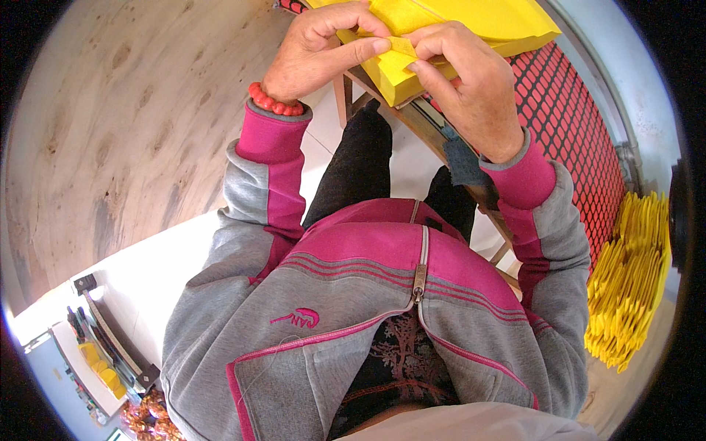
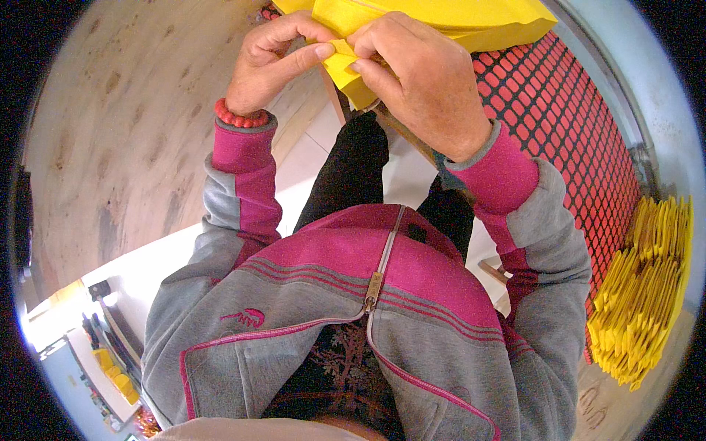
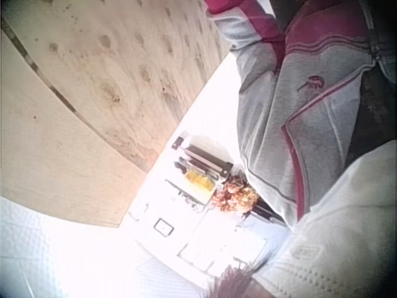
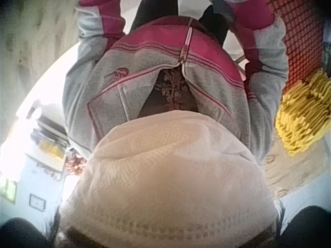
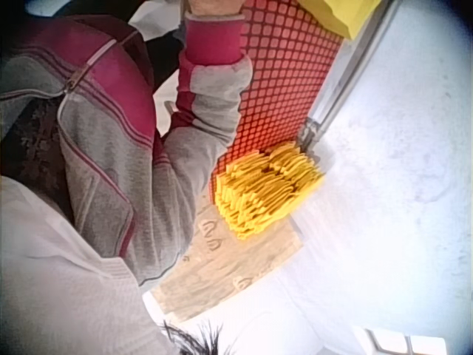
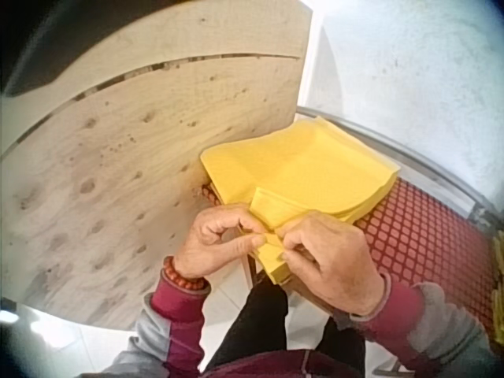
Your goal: The person folds yellow paper sheets by hand on a patterned table, pressing creases and stacking the folded pieces. The person repeatedly picks up sheets, folds them in half, and places them on a growing stack.
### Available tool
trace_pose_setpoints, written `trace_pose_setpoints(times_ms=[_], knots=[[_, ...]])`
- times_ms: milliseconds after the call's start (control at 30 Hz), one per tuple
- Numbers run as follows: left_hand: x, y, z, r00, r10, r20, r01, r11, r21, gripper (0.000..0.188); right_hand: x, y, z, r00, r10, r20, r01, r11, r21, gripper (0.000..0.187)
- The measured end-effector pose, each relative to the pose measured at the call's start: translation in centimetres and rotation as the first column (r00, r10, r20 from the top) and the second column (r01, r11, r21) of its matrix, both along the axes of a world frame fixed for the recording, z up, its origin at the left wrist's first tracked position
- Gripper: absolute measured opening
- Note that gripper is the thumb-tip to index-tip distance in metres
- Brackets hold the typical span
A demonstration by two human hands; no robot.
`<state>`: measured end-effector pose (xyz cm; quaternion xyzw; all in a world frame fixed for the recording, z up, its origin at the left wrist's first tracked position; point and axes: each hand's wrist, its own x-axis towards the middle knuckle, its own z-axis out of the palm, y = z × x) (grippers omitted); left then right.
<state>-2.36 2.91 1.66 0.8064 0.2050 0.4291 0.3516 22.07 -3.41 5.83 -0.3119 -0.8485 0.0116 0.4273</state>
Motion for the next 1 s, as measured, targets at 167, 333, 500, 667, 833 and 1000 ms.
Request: trace_pose_setpoints(times_ms=[167, 333, 500, 667, 833, 1000], knots=[[0.7, -0.5, 0.0, 0.996, 0.050, 0.069, -0.044, 0.995, -0.092, 0.010, -0.2, -0.7, 1.2, 0.999, -0.035, 0.029, 0.035, 0.999, 0.017, 0.021], [2.0, -1.4, -0.2, 0.962, 0.117, 0.248, -0.074, 0.982, -0.174, 0.002, -0.2, -3.7, 3.8, 0.998, 0.034, 0.043, -0.041, 0.986, 0.159, 0.027], [3.2, -1.4, -0.5, 0.921, 0.176, 0.348, -0.130, 0.980, -0.150, 0.004, 1.2, -10.4, -1.6, 0.973, 0.185, 0.141, -0.166, 0.977, -0.133, 0.028], [3.6, -1.6, -0.3, 0.894, 0.269, 0.358, -0.218, 0.960, -0.177, 0.009, 6.8, -11.4, -12.1, 0.954, -0.009, 0.300, 0.160, 0.860, -0.484, 0.015], [3.8, -1.1, -1.1, 0.886, 0.249, 0.391, -0.230, 0.969, -0.096, 0.010, 12.2, -13.8, -17.3, 0.767, -0.401, 0.501, 0.602, 0.721, -0.344, 0.021], [2.9, -1.5, -0.5, 0.905, 0.271, 0.329, -0.237, 0.961, -0.142, 0.007, 13.5, -13.1, -19.9, 0.745, -0.420, 0.519, 0.631, 0.696, -0.343, 0.023]])
